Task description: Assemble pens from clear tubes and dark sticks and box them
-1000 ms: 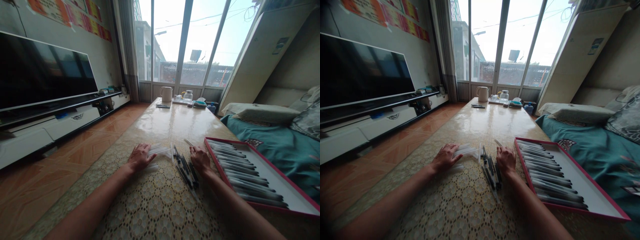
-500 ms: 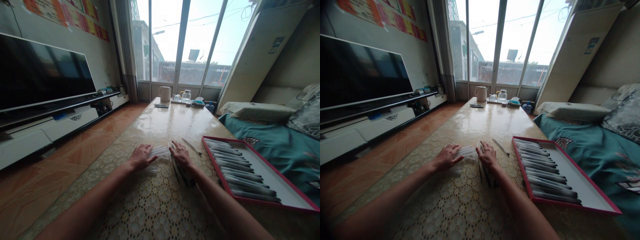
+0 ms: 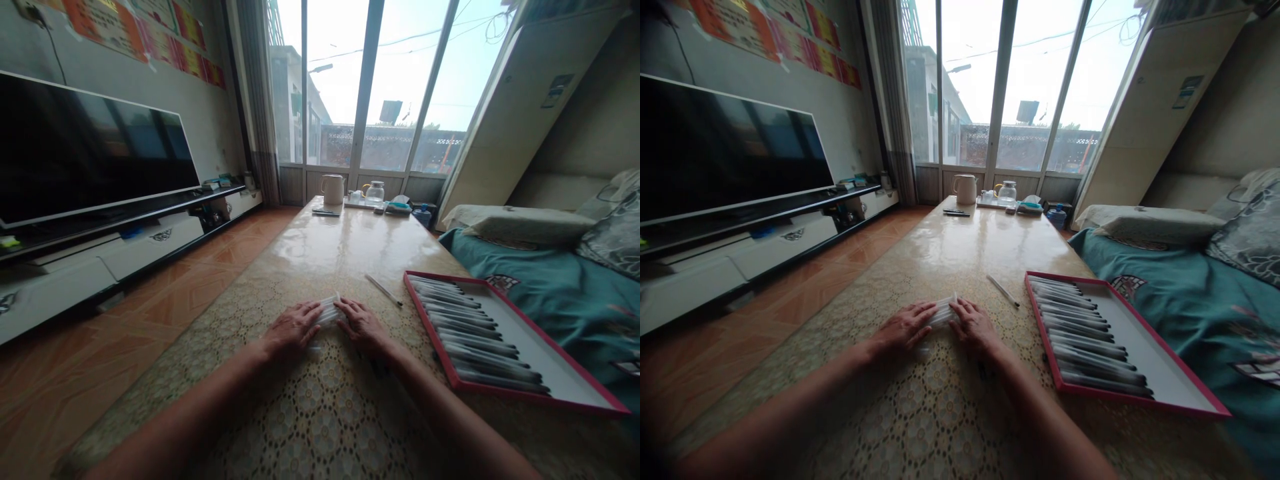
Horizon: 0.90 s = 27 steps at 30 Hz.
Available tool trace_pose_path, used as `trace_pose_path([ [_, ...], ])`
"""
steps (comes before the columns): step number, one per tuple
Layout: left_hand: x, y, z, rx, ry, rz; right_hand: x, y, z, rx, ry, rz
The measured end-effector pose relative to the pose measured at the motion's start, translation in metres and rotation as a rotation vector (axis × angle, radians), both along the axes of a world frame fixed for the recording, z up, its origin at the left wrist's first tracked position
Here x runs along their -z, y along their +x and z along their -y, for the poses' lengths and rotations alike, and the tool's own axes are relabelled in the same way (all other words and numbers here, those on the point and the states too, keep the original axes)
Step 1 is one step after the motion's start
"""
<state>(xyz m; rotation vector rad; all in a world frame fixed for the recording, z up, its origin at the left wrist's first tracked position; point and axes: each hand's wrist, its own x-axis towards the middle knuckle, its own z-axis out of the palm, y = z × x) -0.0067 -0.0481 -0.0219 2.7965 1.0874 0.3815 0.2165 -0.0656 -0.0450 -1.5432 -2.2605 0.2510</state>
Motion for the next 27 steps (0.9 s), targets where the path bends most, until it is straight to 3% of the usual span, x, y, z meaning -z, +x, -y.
trace_pose_path([
  [9, -0.003, -0.001, 0.022, 0.097, 0.026, 0.051, -0.006, 0.007, 0.036, -0.064, 0.006, -0.043],
  [15, -0.007, 0.010, 0.014, -0.196, 0.032, -0.019, -0.010, -0.001, 0.014, 0.044, -0.013, -0.055],
  [17, -0.006, 0.014, 0.012, -0.220, -0.003, -0.040, -0.009, -0.005, 0.007, 0.020, -0.032, -0.044],
  [21, -0.003, 0.015, 0.016, -0.133, -0.001, -0.023, -0.008, -0.010, 0.011, -0.050, -0.066, -0.019],
  [27, -0.002, 0.011, 0.032, 0.025, 0.001, -0.006, -0.009, 0.002, 0.041, -0.132, -0.042, 0.025],
])
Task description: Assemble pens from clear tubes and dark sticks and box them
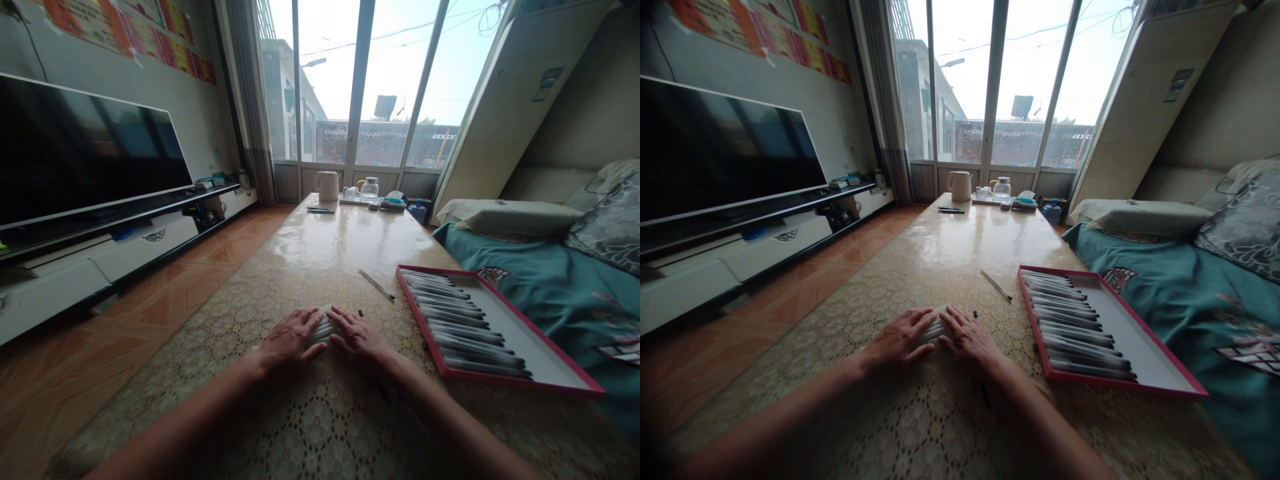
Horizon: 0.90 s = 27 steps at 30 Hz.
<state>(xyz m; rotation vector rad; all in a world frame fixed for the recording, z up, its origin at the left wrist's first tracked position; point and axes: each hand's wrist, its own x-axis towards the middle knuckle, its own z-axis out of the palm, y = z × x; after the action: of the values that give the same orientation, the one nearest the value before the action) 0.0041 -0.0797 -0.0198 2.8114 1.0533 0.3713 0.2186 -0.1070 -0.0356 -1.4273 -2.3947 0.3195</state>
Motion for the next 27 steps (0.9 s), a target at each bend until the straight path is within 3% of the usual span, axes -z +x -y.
trace_pose_path([
  [11, 0.010, -0.004, 0.018, 0.178, 0.066, -0.027, 0.006, 0.016, 0.027, -0.084, 0.099, 0.010],
  [18, -0.004, -0.004, 0.017, 0.135, 0.068, 0.055, -0.008, 0.026, 0.018, 0.225, 0.053, 0.016],
  [23, -0.010, -0.011, 0.020, 0.119, 0.053, 0.013, -0.006, 0.028, 0.019, 0.180, -0.025, 0.012],
  [27, -0.016, -0.030, 0.028, 0.069, 0.083, 0.072, -0.021, 0.037, 0.047, 0.208, 0.080, -0.134],
])
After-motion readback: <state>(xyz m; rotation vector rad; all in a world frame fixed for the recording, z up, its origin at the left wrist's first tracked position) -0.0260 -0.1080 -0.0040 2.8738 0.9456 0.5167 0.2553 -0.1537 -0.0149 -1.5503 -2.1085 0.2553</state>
